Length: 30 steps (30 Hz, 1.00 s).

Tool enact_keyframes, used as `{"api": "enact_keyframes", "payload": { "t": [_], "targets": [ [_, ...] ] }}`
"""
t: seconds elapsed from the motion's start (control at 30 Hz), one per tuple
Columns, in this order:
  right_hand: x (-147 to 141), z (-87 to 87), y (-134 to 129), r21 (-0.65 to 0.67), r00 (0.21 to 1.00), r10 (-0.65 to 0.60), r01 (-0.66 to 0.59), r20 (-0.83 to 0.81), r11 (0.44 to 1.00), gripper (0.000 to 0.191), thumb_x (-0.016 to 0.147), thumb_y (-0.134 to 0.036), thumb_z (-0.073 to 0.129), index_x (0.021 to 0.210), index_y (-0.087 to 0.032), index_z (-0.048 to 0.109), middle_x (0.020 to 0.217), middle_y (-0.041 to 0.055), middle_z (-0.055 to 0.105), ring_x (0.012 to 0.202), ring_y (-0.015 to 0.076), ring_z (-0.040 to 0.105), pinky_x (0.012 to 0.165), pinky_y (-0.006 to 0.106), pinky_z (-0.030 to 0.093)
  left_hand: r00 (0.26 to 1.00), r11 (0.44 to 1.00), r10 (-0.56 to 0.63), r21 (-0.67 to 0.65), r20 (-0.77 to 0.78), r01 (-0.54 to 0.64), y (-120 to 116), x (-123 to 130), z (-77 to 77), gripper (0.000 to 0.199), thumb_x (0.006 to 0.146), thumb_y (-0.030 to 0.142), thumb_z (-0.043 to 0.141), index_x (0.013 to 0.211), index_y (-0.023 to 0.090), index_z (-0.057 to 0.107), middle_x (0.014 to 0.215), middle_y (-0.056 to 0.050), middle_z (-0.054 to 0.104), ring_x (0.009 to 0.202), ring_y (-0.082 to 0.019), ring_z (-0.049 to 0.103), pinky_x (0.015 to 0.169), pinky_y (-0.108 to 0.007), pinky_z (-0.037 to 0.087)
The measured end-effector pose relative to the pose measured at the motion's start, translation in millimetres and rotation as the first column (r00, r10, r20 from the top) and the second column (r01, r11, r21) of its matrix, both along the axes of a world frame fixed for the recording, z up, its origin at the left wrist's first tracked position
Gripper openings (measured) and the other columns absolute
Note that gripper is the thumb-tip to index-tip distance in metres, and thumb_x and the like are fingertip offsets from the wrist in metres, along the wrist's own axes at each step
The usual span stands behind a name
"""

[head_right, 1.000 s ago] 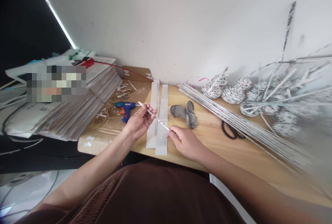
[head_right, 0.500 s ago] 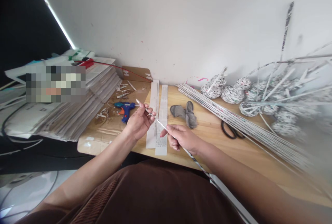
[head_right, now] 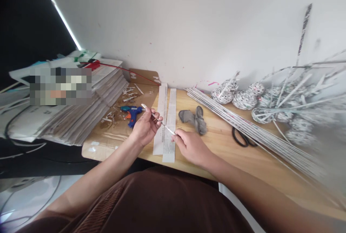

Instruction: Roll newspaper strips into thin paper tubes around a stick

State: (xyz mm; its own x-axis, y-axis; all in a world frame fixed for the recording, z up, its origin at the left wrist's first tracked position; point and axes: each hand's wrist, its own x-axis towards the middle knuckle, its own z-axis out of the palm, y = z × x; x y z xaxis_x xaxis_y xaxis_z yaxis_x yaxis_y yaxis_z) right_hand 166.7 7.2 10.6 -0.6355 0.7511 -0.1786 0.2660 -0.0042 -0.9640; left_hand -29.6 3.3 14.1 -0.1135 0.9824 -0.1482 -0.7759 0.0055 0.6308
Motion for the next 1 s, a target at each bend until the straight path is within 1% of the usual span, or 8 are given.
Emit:
{"api": "enact_keyframes", "payload": {
  "t": [0.13,0.3,0.47,0.57,0.63,0.8,0.93,1.0],
  "targets": [
    [-1,-4.8,0,-0.376,0.976,0.093,-0.162,-0.197,0.912,0.042,0.093,-0.059,0.036,0.086,-0.021,0.054,0.047,-0.0090,0.028,0.040,0.0104,0.031,0.043,0.024,0.029,1.000,1.000,-0.019,-0.012,0.009,0.019,0,-1,0.2,0.024,0.089,0.040,0.055,0.080,0.018,0.053,0.067,0.001,0.053,0.064,-0.011,0.061,0.056,-0.019,0.052],
    [3,-5.0,0,-0.029,1.000,0.014,-0.013,0.005,0.999,0.038,0.089,-0.055,0.052,0.085,-0.018,0.060,0.054,-0.0047,0.043,0.048,0.0094,0.039,0.048,0.023,0.030,1.000,1.000,0.002,0.003,-0.005,-0.002,0,-4,-0.8,0.023,0.090,0.039,0.053,0.081,0.018,0.053,0.068,0.001,0.053,0.064,-0.012,0.061,0.056,-0.019,0.053],
    [4,-3.6,0,-0.302,0.979,0.168,-0.197,-0.118,0.933,0.047,0.095,-0.058,0.031,0.084,-0.020,0.055,0.045,-0.0086,0.028,0.039,0.0106,0.032,0.045,0.025,0.031,0.999,0.999,-0.032,0.018,0.012,0.032,0,-4,0.6,0.023,0.091,0.039,0.052,0.081,0.018,0.053,0.067,0.001,0.052,0.063,-0.012,0.061,0.055,-0.019,0.052],
    [2,-1.5,-1,-0.014,0.997,0.063,-0.062,0.044,0.998,0.042,0.092,-0.058,0.043,0.086,-0.019,0.060,0.052,-0.0048,0.041,0.046,0.0106,0.038,0.049,0.025,0.031,1.000,1.000,-0.014,0.019,-0.010,0.014,0,-3,0.5,0.023,0.090,0.040,0.054,0.082,0.018,0.054,0.068,0.000,0.053,0.064,-0.012,0.061,0.056,-0.020,0.053],
    [0,-0.2,-1,0.103,0.997,-0.002,-0.007,0.083,0.995,0.039,0.090,-0.056,0.048,0.084,-0.019,0.060,0.054,-0.0038,0.044,0.049,0.0107,0.039,0.050,0.025,0.030,1.000,1.000,-0.001,0.020,-0.020,0.002,-1,-3,0.0,0.023,0.090,0.040,0.054,0.082,0.019,0.053,0.068,0.000,0.054,0.064,-0.012,0.062,0.057,-0.020,0.053],
    [-1,0.2,1,-0.253,0.985,0.162,-0.173,-0.064,0.952,0.046,0.095,-0.058,0.031,0.085,-0.020,0.053,0.048,-0.0081,0.029,0.042,0.0111,0.034,0.046,0.025,0.032,0.999,0.998,-0.038,0.046,-0.014,0.039,-1,-5,0.2,0.023,0.091,0.039,0.051,0.083,0.018,0.053,0.067,0.000,0.053,0.063,-0.012,0.061,0.054,-0.018,0.052],
    [-2,3.4,1,0.110,0.997,0.020,-0.028,0.069,0.994,0.037,0.088,-0.055,0.053,0.080,-0.019,0.055,0.059,-0.0036,0.045,0.052,0.0100,0.041,0.050,0.024,0.031,1.000,1.000,-0.009,0.023,-0.022,0.010,-1,-6,0.5,0.023,0.092,0.039,0.050,0.083,0.018,0.052,0.067,0.000,0.053,0.064,-0.012,0.062,0.056,-0.020,0.053],
    [-3,4.9,1,0.014,0.998,0.050,-0.051,0.037,0.999,0.039,0.090,-0.056,0.049,0.079,-0.019,0.056,0.054,-0.0045,0.042,0.048,0.0100,0.039,0.049,0.024,0.030,1.000,1.000,-0.009,0.010,-0.014,0.009,-1,-5,0.6,0.023,0.091,0.039,0.051,0.082,0.018,0.052,0.067,0.000,0.053,0.063,-0.012,0.062,0.055,-0.020,0.053]
  ]
}}
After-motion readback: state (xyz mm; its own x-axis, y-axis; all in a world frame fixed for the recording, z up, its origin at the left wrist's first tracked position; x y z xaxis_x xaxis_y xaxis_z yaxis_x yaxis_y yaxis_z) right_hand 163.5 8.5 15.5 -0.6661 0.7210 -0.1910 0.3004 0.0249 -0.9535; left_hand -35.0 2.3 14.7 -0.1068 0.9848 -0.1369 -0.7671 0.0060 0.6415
